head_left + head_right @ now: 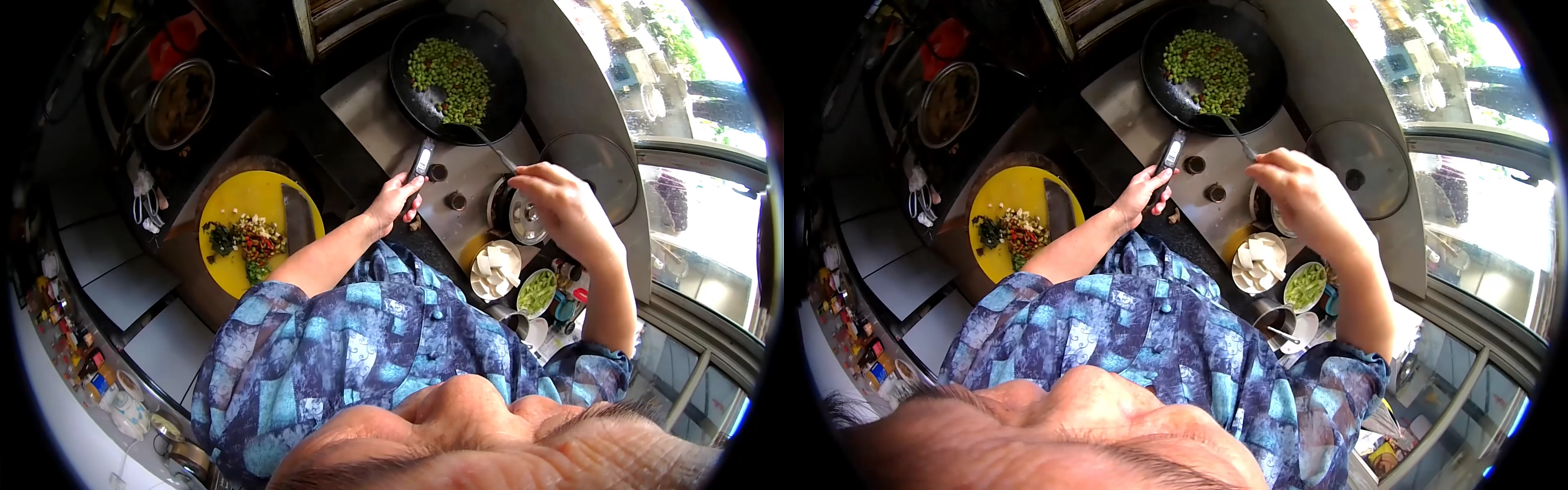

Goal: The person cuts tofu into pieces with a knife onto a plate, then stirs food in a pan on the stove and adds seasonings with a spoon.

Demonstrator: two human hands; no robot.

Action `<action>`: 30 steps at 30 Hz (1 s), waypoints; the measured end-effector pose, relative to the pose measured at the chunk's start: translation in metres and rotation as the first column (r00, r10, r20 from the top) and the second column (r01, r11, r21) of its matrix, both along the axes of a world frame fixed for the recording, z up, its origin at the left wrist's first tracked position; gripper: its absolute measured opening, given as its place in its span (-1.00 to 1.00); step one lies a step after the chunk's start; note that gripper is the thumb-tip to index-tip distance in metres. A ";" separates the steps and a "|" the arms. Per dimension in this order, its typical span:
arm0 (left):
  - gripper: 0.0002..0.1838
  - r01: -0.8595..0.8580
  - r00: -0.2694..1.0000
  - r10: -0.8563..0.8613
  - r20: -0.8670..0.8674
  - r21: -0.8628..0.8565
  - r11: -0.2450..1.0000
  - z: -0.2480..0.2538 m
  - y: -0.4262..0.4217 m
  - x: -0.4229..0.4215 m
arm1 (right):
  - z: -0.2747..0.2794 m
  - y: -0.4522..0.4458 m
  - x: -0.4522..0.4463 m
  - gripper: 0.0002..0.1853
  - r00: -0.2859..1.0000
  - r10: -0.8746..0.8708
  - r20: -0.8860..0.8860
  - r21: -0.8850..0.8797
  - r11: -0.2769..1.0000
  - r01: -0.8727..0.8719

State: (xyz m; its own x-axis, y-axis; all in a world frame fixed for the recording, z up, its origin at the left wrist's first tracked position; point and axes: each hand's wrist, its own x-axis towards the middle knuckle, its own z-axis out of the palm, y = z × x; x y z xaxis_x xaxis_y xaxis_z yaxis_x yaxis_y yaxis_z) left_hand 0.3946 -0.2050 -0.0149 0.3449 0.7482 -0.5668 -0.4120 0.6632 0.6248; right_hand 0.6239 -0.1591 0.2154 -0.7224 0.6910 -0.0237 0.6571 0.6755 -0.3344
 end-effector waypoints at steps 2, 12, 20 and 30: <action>-0.68 0.002 1.000 -0.002 0.000 0.001 1.000 -0.001 -0.001 0.000 | -0.013 -0.002 -0.001 -0.64 0.998 0.028 0.064 0.011 1.000 -0.029; -0.69 -0.013 1.000 0.013 0.014 0.000 1.000 -0.001 -0.002 -0.003 | -0.059 0.059 0.019 -0.84 0.688 -0.534 -0.492 -0.059 0.809 0.585; -0.70 -0.017 0.999 0.018 0.030 -0.016 1.000 0.002 -0.001 0.001 | -0.151 0.117 0.072 -0.77 -0.127 -0.809 -0.574 -0.789 0.505 0.350; -0.69 -0.016 1.000 0.016 0.009 -0.008 1.000 0.003 0.001 -0.003 | -0.094 0.050 -0.027 -0.83 0.498 -0.459 -0.736 -0.253 0.868 0.427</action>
